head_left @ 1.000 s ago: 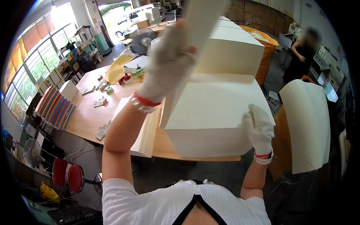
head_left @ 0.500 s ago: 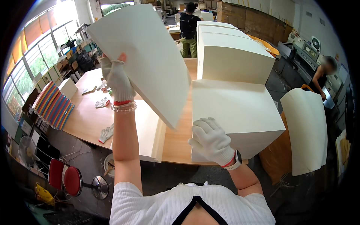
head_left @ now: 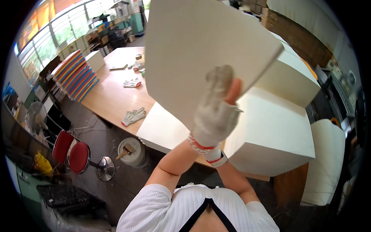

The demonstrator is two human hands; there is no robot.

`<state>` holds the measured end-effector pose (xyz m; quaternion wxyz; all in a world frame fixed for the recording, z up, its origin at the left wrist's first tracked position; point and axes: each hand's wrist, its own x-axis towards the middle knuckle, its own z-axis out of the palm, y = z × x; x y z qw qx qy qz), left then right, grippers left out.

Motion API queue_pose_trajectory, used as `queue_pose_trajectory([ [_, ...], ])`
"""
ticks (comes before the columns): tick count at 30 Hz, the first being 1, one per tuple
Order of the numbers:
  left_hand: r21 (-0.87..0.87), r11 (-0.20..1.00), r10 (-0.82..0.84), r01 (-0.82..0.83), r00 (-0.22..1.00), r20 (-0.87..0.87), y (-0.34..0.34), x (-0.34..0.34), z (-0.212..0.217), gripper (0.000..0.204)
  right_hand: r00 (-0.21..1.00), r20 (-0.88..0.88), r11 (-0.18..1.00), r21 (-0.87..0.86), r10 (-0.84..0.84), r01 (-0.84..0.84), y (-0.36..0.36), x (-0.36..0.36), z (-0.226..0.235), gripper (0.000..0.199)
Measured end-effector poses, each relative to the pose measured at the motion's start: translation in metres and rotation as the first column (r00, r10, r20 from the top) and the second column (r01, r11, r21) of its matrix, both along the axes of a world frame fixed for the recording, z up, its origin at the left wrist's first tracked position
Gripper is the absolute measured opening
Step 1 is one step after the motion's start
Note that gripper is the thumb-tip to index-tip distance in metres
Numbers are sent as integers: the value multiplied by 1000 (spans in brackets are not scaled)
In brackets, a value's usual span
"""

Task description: The person separates large white paper sheets from a stack and places them onto a smaller pile on a table.

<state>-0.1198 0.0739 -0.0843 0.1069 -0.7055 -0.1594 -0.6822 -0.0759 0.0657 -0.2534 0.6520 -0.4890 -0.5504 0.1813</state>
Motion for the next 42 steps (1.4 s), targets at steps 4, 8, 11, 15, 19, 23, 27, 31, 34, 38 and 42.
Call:
queue_pose_trajectory([
  [4, -222, 975, -50, -3, 971, -235, 32, -9, -17, 71, 938, -265, 974, 41, 224, -222, 30, -5, -52, 68],
  [8, -522, 848, -231, 87, 948, -217, 112, -103, -121, 52, 813, -567, 836, -379, 129, -397, 31, -19, -57, 53],
  [11, -734, 615, 2, -288, 931, -365, 141, -205, -191, 39, 787, -615, 712, -532, 48, -459, 51, -6, -122, 63],
  [15, -886, 161, -71, -435, 890, -450, 118, -290, -230, 47, 991, 130, 793, -606, 13, 69, 31, -21, -106, 78],
  [19, -975, 129, -159, -182, 967, -201, 109, -318, -259, 54, 837, 488, 774, -619, 249, 130, -14, -34, -58, 83],
  [23, -966, 212, -206, -149, 959, -193, 97, -308, -236, 49, 751, 595, 766, -613, 287, 193, -26, -40, -63, 70],
  [27, -976, 189, -198, 107, 978, 69, 119, -331, -280, 37, 736, 637, 868, -476, 230, 140, -21, -39, -81, 65],
  [31, -994, 109, -133, -18, 991, -32, 112, -322, -261, 35, 742, 636, 882, -452, 213, 135, -24, -37, -86, 64],
  [34, -970, 234, -199, 73, 980, 25, 120, -334, -283, 33, 744, 627, 879, -463, 232, 116, -23, -36, -83, 64],
  [38, -992, 126, -249, 2, 968, -30, 125, -339, -273, 35, 768, 596, 881, -464, 234, 92, -21, -36, -86, 64],
  [42, -996, 48, -163, -75, 983, -82, 121, -326, -260, 33, 789, 578, 881, -462, 209, 105, -22, -36, -87, 63],
])
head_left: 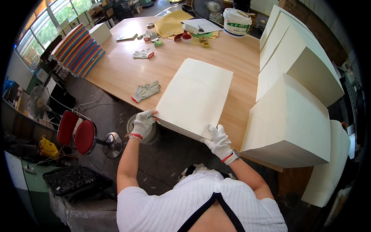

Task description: The person separates large white paper sheets from a stack and places them onto a smaller pile on a table.

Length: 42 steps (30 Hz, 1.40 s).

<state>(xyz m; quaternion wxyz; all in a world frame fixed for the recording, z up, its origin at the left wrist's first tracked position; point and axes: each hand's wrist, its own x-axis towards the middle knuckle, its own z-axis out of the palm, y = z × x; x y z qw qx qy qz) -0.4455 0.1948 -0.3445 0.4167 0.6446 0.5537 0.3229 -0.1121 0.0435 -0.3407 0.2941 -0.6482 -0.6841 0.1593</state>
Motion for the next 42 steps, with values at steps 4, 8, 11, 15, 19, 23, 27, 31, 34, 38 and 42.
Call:
queue_pose_trajectory([
  [4, 179, 982, -33, 54, 993, -116, 16, -26, -43, 30, 1000, -14, 1000, -21, 22, -22, 2, -1, 2, 65],
  [8, 140, 989, -18, 36, 992, -128, 9, -15, -23, 31, 999, -30, 999, -28, 30, -31, -1, 3, -1, 67],
  [11, 117, 993, -6, 14, 998, -69, 11, -15, -32, 34, 996, 22, 989, -123, 87, -83, -12, 15, 17, 63],
  [15, -18, 1000, -21, 21, 1000, -19, -5, -13, 5, 50, 889, -390, 941, -131, 240, -311, -56, 63, 100, 48],
  [19, 94, 985, 175, -148, 855, -489, -9, 16, 49, 50, 993, 20, 775, 623, 116, -104, -131, 153, 185, 26],
  [23, 391, 921, 65, -6, 988, -138, 2, 99, 92, 52, 824, -189, 511, 704, -534, 493, -198, 284, 192, 22],
  [27, 487, 823, -390, 294, 914, 108, -32, 213, 159, 50, 541, -138, 388, 553, -830, 737, -242, 369, 168, 30],
  [31, 579, 422, -576, 698, 699, -423, -122, 327, 264, 46, 500, -14, 448, 421, -866, 789, -274, 395, 150, 35],
  [34, 528, 191, -723, 828, 482, -494, -163, 396, 286, 49, 606, 37, 525, 544, -794, 655, -261, 382, 185, 21],
  [38, 458, -16, -704, 889, 316, -636, -201, 479, 292, 35, 756, -19, 456, 788, -655, 414, -237, 372, 229, 35],
  [42, 326, 25, -657, 945, 262, -707, -211, 540, 279, 17, 739, 319, 582, 805, -593, 119, -217, 388, 240, 26],
])
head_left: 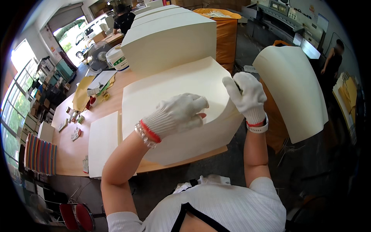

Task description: The person separates large white paper sheets from a stack and places them onto a smaller pile on a table.

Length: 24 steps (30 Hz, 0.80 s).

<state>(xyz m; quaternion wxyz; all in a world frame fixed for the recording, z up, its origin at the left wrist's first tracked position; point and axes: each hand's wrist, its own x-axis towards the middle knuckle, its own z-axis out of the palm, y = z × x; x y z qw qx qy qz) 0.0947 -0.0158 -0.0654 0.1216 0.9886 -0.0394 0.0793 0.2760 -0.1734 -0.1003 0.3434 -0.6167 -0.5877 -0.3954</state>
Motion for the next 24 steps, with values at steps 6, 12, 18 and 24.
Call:
queue_pose_trajectory([
  [6, -32, 999, -21, 26, 990, 138, -1, 27, -24, 8, 945, -328, 999, 39, -3, 17, 4, -7, -6, 7],
  [12, -422, 907, 7, 15, 999, 51, 4, 21, -22, 11, 977, -208, 988, 132, -54, 82, 3, 2, -25, 20],
  [18, -467, 882, -34, 63, 997, 70, 3, 16, -20, 24, 963, -269, 980, 185, -19, 71, 2, 1, -27, 18],
  [24, -523, 851, 79, -43, 996, 47, -2, 16, -17, 31, 862, -506, 987, 156, 36, 50, -2, -3, -27, 13],
])
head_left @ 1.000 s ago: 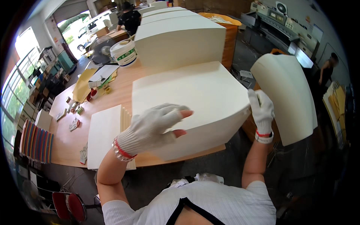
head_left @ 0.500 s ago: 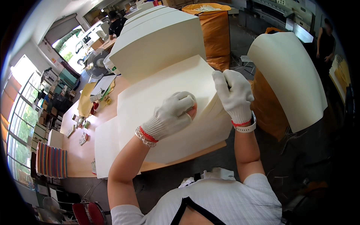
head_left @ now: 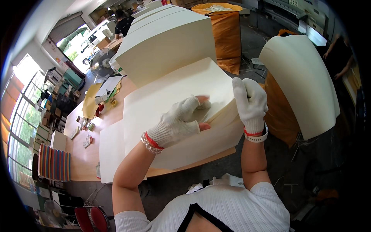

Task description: The person separates large white paper sheets from a stack and places them onto a smaller pile on a table.

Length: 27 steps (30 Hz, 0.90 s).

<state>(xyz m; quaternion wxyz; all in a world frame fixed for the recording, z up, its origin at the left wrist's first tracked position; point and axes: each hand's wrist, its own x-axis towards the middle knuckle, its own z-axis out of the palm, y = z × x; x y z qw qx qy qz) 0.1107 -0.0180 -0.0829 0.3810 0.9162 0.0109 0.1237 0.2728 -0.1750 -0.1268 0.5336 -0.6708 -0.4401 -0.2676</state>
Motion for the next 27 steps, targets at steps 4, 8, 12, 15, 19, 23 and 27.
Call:
queue_pose_trajectory([
  [4, 95, 988, -129, 123, 990, 61, 12, -2, -7, 33, 998, -53, 1000, 1, 26, -26, 2, 1, -1, 13],
  [8, 185, 968, -194, 171, 974, 115, 10, 1, -6, 22, 985, 170, 998, 63, 7, -18, 2, 2, 0, 14],
  [12, 223, 973, -88, 64, 991, 103, 1, -3, 2, 23, 979, 196, 997, 65, -50, 38, 5, 4, -5, 13],
  [15, 255, 965, -101, 55, 980, 172, 1, -2, 2, 27, 997, 82, 997, 72, -1, -5, 4, 1, -3, 9],
  [19, 324, 939, -173, 119, 974, 145, 8, 0, -4, 31, 996, -86, 998, 56, 32, -27, 3, -6, 2, 5],
  [23, 228, 963, -158, 143, 986, 49, 7, 3, -3, 26, 996, 82, 996, 87, 23, -30, 5, -2, 2, 6],
  [27, 173, 975, -167, 136, 970, 178, 4, 3, -7, 27, 996, 87, 996, 91, -8, 0, 5, -2, 1, 7],
])
